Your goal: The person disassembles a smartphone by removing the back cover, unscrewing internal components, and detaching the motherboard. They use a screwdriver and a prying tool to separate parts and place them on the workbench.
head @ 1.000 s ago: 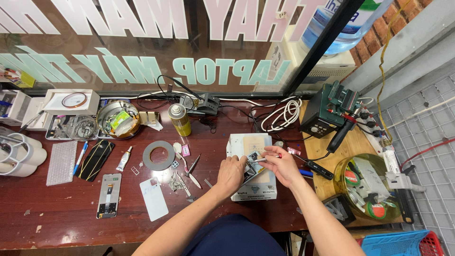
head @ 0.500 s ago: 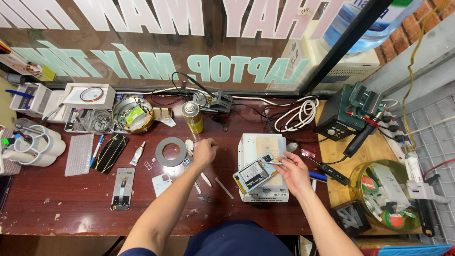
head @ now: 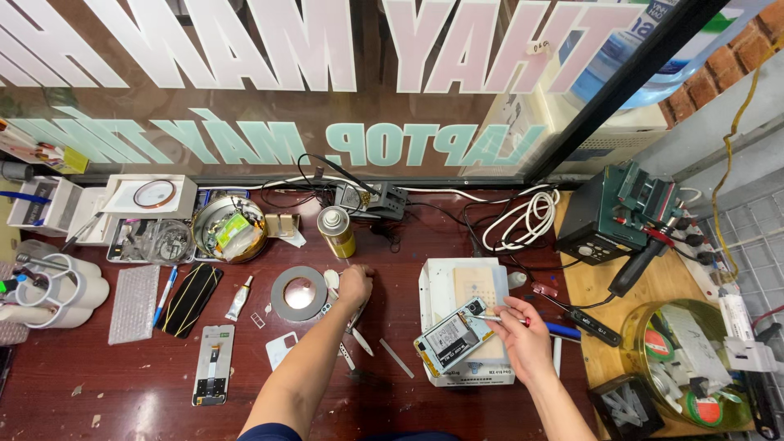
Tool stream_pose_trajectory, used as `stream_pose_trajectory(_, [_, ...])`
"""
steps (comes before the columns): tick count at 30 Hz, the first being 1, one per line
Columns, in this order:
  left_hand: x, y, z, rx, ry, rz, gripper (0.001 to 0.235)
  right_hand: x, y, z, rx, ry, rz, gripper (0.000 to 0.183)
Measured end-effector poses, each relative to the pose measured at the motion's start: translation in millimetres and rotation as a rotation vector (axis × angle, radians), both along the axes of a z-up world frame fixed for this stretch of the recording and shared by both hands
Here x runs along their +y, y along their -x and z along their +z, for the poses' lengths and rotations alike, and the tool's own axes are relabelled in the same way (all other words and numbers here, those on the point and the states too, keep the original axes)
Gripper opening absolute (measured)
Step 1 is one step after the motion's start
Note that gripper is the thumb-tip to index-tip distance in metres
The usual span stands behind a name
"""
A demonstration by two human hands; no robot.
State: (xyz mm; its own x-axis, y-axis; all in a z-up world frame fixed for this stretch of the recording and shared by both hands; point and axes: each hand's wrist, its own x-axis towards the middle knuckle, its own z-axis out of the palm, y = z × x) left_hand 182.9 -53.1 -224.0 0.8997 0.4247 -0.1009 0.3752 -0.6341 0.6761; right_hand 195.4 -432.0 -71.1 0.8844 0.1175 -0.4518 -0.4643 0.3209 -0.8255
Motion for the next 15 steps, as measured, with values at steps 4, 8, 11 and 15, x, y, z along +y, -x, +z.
stream_pose_trajectory(4, [-1.1,16.7,29.5,0.046,0.142,0.175,0.019,-0.4,1.9,1.4,-0.013,-0.056,-0.008,0.034])
stream_pose_trajectory(8, [-54.7,42.3,81.2,0.065,0.559,-0.001,0.033,1.4,1.1,0.9,0.017,-0.064,-0.032,0.038])
stream_pose_trajectory(11, [-101.0,58.1,113.5,0.414,0.901,-0.201,0.039,-1.9,2.4,0.6,0.021,-0.123,-0.029,0.039])
stream_pose_trajectory(15, [-123.2,64.8,136.4,0.334,0.954,-0.279,0.026,-4.7,-7.2,12.5,0.042,-0.147,-0.106,0.041])
